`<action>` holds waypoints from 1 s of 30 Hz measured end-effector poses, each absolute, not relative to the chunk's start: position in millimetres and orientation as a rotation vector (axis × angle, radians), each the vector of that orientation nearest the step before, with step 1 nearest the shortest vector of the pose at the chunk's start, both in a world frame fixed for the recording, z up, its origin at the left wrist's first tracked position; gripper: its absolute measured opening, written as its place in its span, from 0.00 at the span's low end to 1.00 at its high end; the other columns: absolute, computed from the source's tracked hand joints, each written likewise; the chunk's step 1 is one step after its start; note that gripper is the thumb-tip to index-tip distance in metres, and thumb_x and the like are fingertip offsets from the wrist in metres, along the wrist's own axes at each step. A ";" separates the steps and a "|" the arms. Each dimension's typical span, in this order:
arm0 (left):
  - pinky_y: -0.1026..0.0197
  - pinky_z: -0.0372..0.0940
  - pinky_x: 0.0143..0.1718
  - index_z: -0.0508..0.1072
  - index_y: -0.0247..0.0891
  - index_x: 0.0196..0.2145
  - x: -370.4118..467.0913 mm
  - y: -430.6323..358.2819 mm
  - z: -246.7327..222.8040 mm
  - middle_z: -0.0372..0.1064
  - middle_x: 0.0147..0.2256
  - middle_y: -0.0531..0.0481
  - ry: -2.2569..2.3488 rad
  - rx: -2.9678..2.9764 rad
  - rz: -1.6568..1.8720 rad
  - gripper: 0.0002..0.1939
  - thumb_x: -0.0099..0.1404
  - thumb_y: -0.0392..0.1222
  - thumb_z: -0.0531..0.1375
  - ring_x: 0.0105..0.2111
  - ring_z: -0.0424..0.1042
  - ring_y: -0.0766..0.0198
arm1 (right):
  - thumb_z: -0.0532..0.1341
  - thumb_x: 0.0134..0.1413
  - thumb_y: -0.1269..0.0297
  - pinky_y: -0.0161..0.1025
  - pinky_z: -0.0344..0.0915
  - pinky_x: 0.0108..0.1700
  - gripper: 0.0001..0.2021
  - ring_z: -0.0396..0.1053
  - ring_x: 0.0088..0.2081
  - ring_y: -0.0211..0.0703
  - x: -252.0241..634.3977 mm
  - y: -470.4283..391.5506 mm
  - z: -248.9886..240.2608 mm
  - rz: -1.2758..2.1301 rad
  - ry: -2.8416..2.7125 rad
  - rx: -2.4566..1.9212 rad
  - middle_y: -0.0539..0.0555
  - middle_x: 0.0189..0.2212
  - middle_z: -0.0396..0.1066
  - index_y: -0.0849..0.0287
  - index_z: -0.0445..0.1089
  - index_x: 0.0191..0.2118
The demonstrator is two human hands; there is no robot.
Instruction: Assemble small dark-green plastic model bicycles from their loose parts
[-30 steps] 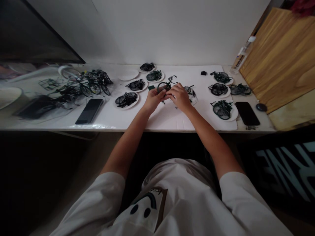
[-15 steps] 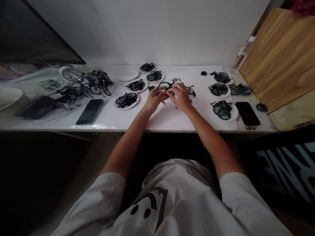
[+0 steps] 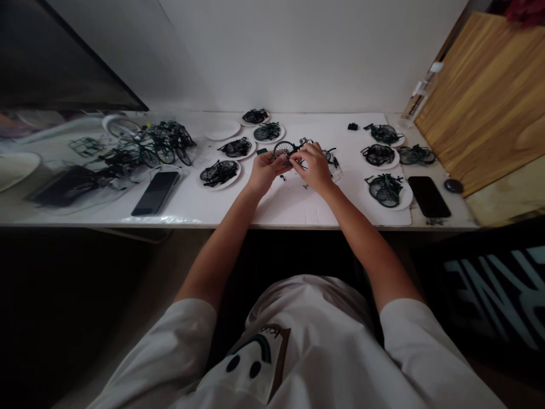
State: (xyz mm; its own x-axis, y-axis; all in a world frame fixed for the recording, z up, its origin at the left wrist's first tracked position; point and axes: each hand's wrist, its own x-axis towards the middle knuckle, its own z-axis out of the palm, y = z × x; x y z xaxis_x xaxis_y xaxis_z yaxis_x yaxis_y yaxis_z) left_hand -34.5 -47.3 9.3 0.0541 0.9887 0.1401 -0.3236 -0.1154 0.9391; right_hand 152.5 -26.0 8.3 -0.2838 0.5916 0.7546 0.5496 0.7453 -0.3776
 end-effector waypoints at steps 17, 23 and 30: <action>0.50 0.83 0.51 0.87 0.40 0.46 -32.9 -34.2 -15.7 0.87 0.45 0.42 0.871 1.616 1.693 0.25 0.59 0.59 0.79 0.45 0.87 0.52 | 0.66 0.71 0.63 0.64 0.74 0.61 0.07 0.69 0.48 0.56 156.9 -17.3 1.0 0.031 -1.973 -0.835 0.55 0.38 0.72 0.51 0.80 0.38; 0.53 0.82 0.54 0.87 0.41 0.52 -33.1 -43.9 -15.1 0.87 0.48 0.44 1.022 1.923 1.744 0.15 0.68 0.44 0.72 0.45 0.88 0.55 | 0.65 0.73 0.60 0.63 0.74 0.61 0.10 0.70 0.47 0.55 159.8 -17.3 0.7 0.010 -1.959 -0.843 0.55 0.36 0.71 0.52 0.77 0.36; 0.56 0.83 0.54 0.83 0.42 0.55 -31.7 -43.8 -17.4 0.86 0.51 0.46 1.028 1.996 1.812 0.19 0.68 0.36 0.71 0.49 0.87 0.57 | 0.64 0.74 0.56 0.64 0.73 0.61 0.13 0.71 0.48 0.57 160.2 -17.0 0.0 -0.001 -1.953 -0.865 0.56 0.37 0.73 0.51 0.74 0.35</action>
State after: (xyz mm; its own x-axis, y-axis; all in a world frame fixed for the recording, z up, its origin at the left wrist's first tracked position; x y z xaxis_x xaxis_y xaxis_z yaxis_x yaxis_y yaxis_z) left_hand -31.7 -43.8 -17.4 -0.0258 0.6439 0.7647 0.3255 -0.7178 0.6155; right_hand 160.2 -17.0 0.0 -0.2837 0.5684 0.7723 0.5692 0.7480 -0.3415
